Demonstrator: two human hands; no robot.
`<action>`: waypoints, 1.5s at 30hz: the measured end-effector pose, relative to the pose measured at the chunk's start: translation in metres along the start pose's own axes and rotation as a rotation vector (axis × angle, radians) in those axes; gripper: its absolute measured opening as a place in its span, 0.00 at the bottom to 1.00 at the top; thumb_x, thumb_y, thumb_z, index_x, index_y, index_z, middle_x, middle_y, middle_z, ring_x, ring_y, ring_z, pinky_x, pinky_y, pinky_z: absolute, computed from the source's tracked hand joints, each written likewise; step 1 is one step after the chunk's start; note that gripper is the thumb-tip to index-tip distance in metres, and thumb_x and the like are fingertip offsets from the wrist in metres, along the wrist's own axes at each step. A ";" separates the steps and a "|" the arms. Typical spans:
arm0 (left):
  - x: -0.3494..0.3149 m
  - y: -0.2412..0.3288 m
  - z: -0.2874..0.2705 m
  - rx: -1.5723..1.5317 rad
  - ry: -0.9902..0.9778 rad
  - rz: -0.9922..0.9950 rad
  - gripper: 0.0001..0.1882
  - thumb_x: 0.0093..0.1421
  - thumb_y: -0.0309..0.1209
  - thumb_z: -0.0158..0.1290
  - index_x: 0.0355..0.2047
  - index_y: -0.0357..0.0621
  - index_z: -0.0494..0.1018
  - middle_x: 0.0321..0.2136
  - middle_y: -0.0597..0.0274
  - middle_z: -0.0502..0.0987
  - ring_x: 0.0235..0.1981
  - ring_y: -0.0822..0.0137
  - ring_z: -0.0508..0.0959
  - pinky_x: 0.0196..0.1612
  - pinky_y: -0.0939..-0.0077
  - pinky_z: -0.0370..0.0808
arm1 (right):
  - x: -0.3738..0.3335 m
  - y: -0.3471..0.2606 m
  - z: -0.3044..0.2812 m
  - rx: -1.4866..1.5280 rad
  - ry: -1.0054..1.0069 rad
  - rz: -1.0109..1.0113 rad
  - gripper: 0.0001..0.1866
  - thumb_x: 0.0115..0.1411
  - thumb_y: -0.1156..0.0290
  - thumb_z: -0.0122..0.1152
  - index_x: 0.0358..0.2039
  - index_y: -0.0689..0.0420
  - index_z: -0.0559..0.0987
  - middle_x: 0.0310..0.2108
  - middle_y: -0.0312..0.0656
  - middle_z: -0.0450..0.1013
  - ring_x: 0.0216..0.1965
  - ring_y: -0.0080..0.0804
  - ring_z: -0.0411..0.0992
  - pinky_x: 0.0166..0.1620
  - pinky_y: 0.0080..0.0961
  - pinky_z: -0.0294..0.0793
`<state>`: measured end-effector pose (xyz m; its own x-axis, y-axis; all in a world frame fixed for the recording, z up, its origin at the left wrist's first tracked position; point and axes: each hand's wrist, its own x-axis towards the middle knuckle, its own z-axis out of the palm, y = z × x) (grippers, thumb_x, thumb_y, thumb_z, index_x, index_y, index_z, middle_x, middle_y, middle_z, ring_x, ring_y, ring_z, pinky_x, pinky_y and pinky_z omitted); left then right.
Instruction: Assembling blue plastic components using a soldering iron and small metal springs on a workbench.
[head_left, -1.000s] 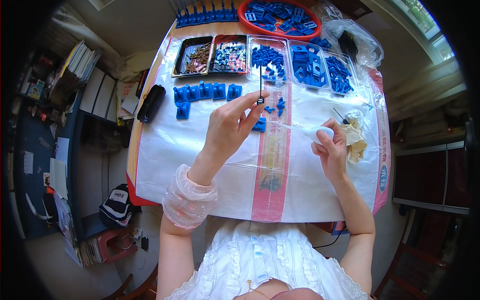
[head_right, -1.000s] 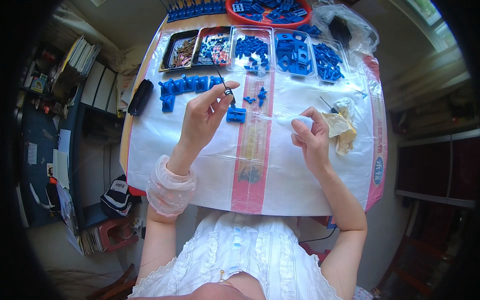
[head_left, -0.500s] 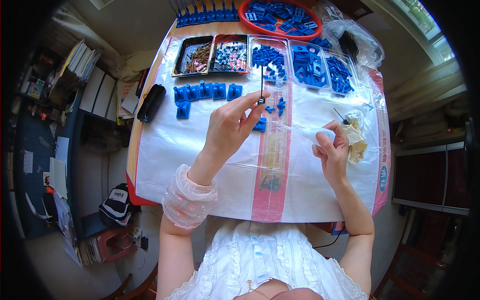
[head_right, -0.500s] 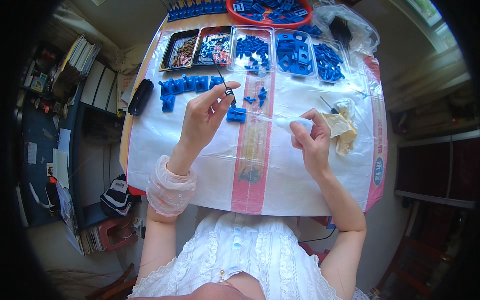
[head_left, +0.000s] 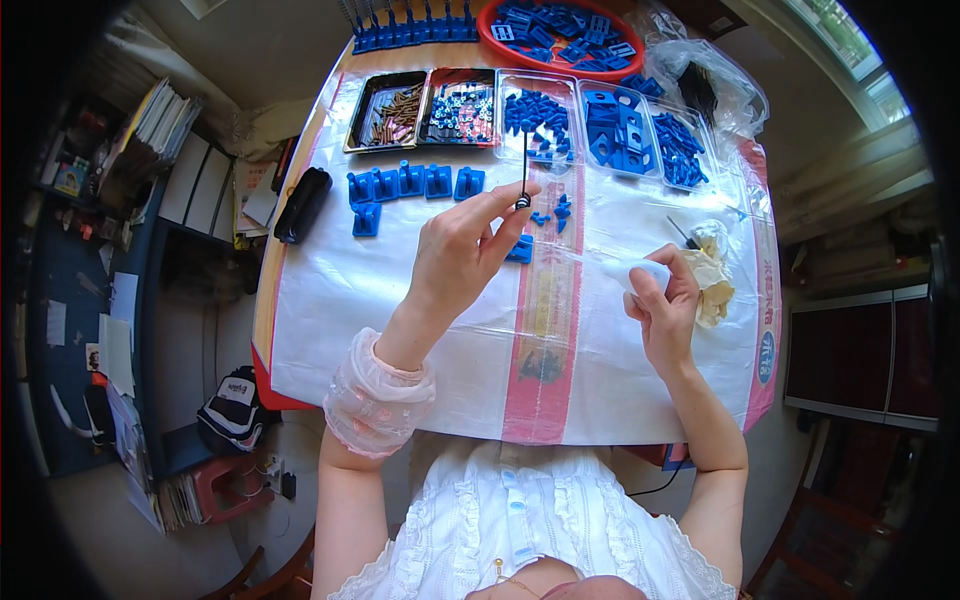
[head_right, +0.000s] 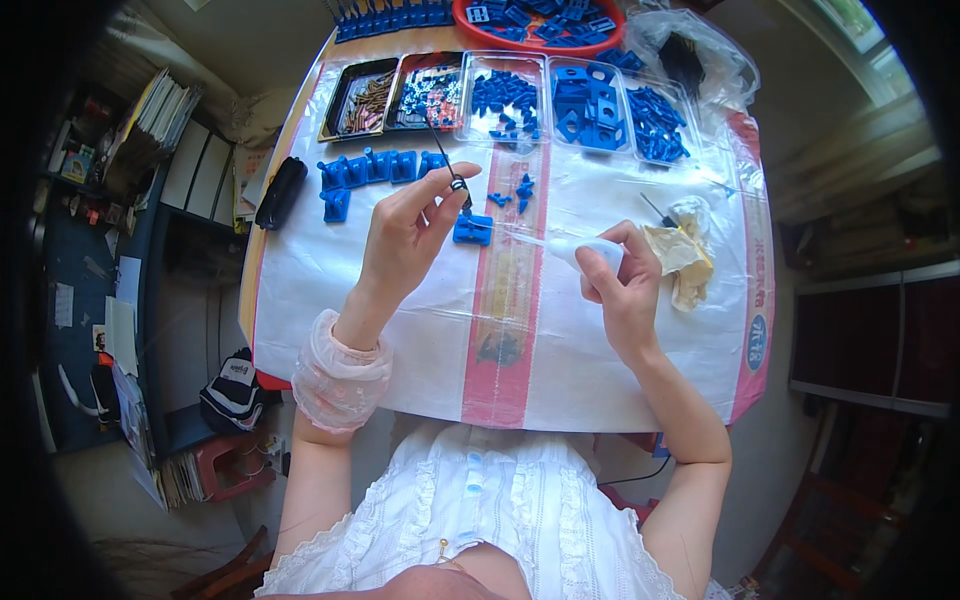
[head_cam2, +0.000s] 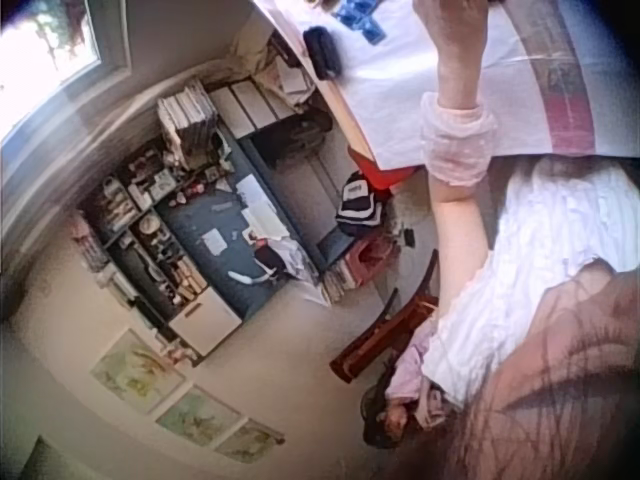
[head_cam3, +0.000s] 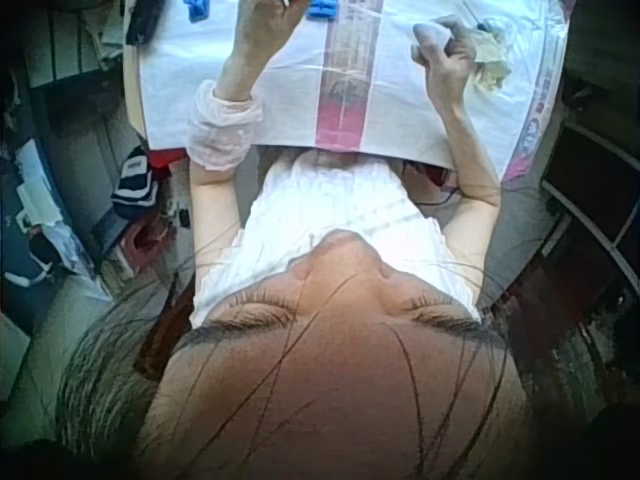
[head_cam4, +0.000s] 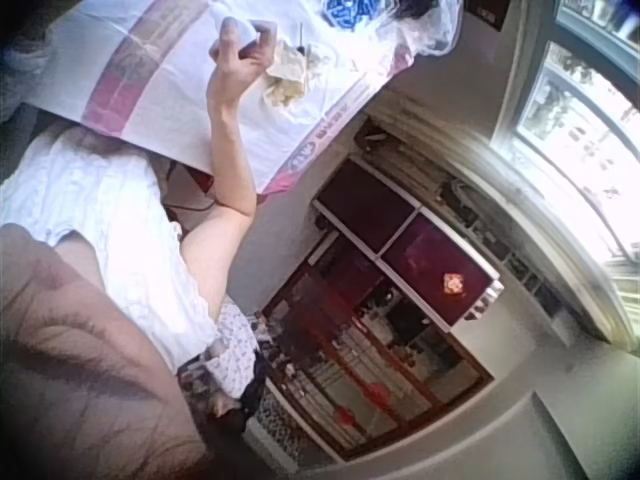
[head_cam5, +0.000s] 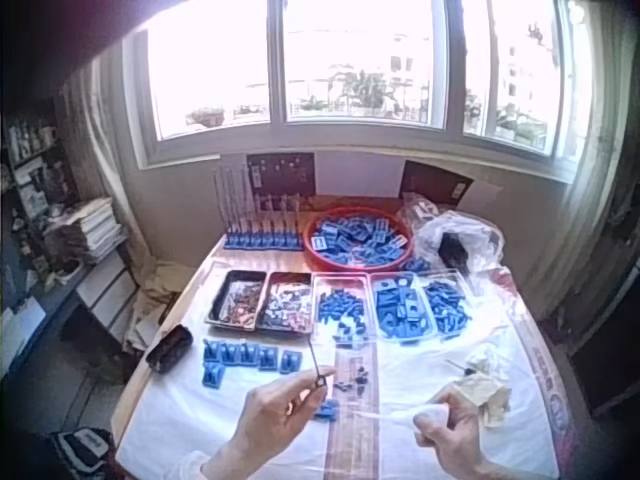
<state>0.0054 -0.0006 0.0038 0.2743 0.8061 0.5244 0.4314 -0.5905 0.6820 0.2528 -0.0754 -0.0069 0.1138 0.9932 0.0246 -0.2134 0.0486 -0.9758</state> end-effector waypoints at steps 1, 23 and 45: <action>0.000 -0.001 0.000 -0.001 0.002 0.001 0.12 0.68 0.29 0.56 0.51 0.46 0.79 0.24 0.64 0.79 0.17 0.78 0.70 0.20 0.84 0.64 | 0.000 0.000 0.000 -0.002 -0.002 0.001 0.10 0.63 0.74 0.64 0.32 0.55 0.70 0.20 0.27 0.66 0.18 0.10 0.57 0.20 0.14 0.52; 0.000 -0.002 0.001 0.001 -0.004 -0.004 0.11 0.68 0.29 0.56 0.50 0.46 0.80 0.26 0.63 0.81 0.17 0.78 0.71 0.20 0.83 0.66 | 0.000 0.002 0.001 0.000 -0.010 -0.007 0.09 0.64 0.74 0.64 0.32 0.55 0.70 0.20 0.27 0.66 0.18 0.10 0.57 0.20 0.15 0.52; -0.001 -0.005 0.001 -0.007 -0.001 -0.002 0.11 0.67 0.28 0.56 0.49 0.45 0.80 0.27 0.63 0.81 0.17 0.78 0.70 0.20 0.83 0.65 | 0.001 0.005 0.002 -0.018 -0.002 0.004 0.09 0.64 0.74 0.64 0.33 0.54 0.70 0.18 0.26 0.65 0.17 0.10 0.56 0.20 0.15 0.52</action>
<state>0.0040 0.0020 -0.0005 0.2748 0.8073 0.5223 0.4261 -0.5892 0.6865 0.2503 -0.0741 -0.0114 0.1111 0.9936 0.0214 -0.1968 0.0431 -0.9795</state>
